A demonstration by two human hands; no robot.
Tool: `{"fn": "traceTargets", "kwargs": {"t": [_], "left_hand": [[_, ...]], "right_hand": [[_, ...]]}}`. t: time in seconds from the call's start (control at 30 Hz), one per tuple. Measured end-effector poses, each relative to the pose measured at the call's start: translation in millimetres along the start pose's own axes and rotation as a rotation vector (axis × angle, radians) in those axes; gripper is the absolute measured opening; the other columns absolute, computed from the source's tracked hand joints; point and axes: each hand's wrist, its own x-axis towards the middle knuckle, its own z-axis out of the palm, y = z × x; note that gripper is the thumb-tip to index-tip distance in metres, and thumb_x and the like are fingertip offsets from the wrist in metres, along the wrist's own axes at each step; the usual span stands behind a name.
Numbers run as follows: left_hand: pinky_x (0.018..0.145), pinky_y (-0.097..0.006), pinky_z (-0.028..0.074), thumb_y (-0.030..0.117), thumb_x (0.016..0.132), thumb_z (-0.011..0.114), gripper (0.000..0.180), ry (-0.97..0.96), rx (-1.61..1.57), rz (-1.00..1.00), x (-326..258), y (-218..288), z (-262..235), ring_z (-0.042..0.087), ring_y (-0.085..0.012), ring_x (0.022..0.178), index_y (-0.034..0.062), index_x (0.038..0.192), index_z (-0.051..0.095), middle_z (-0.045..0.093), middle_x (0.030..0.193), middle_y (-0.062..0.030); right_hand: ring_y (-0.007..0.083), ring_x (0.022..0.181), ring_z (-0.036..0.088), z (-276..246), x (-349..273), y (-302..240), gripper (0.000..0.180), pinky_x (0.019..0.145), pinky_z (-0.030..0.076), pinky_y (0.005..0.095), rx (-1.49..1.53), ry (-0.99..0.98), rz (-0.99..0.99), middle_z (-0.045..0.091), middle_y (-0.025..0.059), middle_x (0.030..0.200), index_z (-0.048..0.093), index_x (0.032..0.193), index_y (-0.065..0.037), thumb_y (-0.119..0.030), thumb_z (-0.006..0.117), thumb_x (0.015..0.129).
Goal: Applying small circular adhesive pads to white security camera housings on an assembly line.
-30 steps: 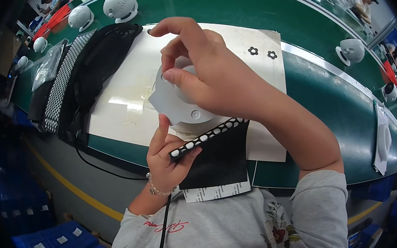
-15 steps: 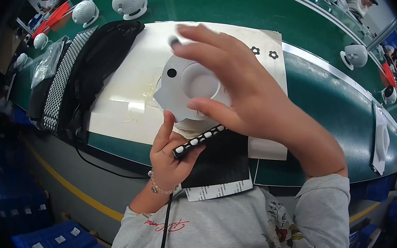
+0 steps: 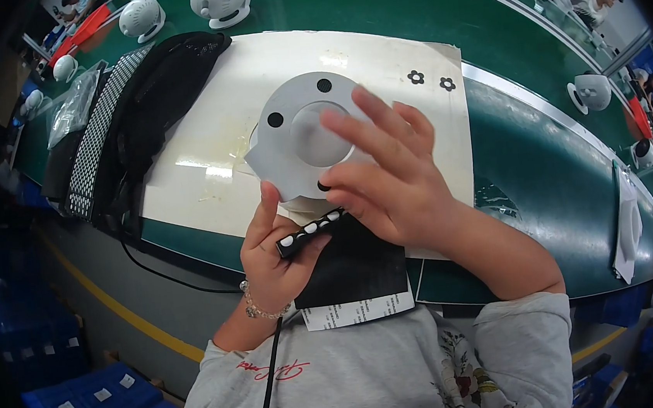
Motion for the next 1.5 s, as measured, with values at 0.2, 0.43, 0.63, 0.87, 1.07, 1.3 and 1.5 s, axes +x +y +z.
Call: {"fn": "traceTargets", "kwargs": {"t": [0.2, 0.43, 0.63, 0.87, 1.07, 1.3, 1.5], "left_hand": [[0.078, -0.028, 0.046, 0.0, 0.063, 0.071, 0.021, 0.008, -0.013, -0.018, 0, -4, 0, 0.056, -0.0244, 0.101, -0.0022, 0.082, 0.062, 0.036, 0.133, -0.0139], [0.075, -0.027, 0.048, -0.002, 0.061, 0.072, 0.022, -0.004, 0.028, 0.033, 5, -3, 0, 0.059, -0.0224, 0.095, -0.0026, 0.082, 0.062, 0.035, 0.134, -0.0134], [0.074, -0.026, 0.047, -0.003, 0.06, 0.072, 0.023, 0.012, -0.004, 0.02, 4, -7, 3, 0.06, -0.0213, 0.092, -0.0048, 0.08, 0.061, 0.035, 0.134, -0.0147], [0.078, -0.026, 0.046, -0.003, 0.06, 0.073, 0.023, 0.008, 0.026, 0.0, 1, -9, 4, 0.056, -0.0234, 0.1, -0.0069, 0.078, 0.06, 0.035, 0.133, -0.0157], [0.08, -0.027, 0.045, -0.003, 0.06, 0.073, 0.023, 0.009, 0.044, 0.002, 1, -12, 2, 0.054, -0.0232, 0.105, -0.007, 0.079, 0.059, 0.035, 0.133, -0.0164], [0.073, -0.028, 0.047, -0.001, 0.06, 0.073, 0.023, 0.019, 0.088, 0.013, 4, -12, -1, 0.061, -0.0201, 0.079, -0.0069, 0.073, 0.055, 0.035, 0.131, -0.0218], [0.066, -0.022, 0.039, 0.016, 0.071, 0.07, 0.06, 0.027, 0.055, -0.038, -13, -49, -11, 0.049, -0.0121, 0.068, -0.0118, 0.116, 0.041, 0.055, 0.083, -0.0089]], "right_hand": [[0.0322, 0.121, 0.033, 2, -14, -3, 0.021, 0.095, 0.023, 0.0443, -0.155, 0.099, -0.049, 0.049, 0.0072, 0.119, 0.065, 0.089, -0.017, -0.033, 0.061, 0.077], [0.0281, 0.115, 0.038, 13, -17, -6, 0.023, 0.092, 0.026, 0.0412, -0.066, 0.026, -0.195, 0.053, 0.0008, 0.112, 0.063, 0.085, -0.017, -0.02, 0.071, 0.064], [0.0286, 0.118, 0.036, -1, -15, 7, 0.016, 0.096, 0.024, 0.0424, -0.014, 0.165, -0.19, 0.05, 0.0069, 0.116, 0.06, 0.083, -0.011, -0.015, 0.066, 0.069], [0.031, 0.122, 0.032, -6, -8, 29, 0.009, 0.099, 0.024, 0.04, 0.442, 0.074, 0.352, 0.046, 0.0132, 0.12, 0.058, 0.081, -0.005, -0.014, 0.057, 0.08], [0.031, 0.116, 0.039, -16, -14, 31, 0.018, 0.095, 0.029, 0.0403, -0.248, 0.02, -0.032, 0.051, 0.0081, 0.115, 0.064, 0.091, -0.01, -0.02, 0.061, 0.076], [0.0217, 0.105, 0.047, -12, 1, 39, 0.036, 0.09, 0.034, 0.0343, 0.336, 0.031, 0.335, 0.053, 0.0072, 0.11, 0.055, 0.107, -0.005, -0.027, 0.059, 0.078], [0.0107, 0.075, 0.054, 32, 22, 68, 0.028, 0.068, 0.044, 0.0239, 1.238, -0.189, 0.776, 0.057, 0.0035, 0.083, 0.054, 0.101, -0.001, -0.017, 0.059, 0.079]]}}
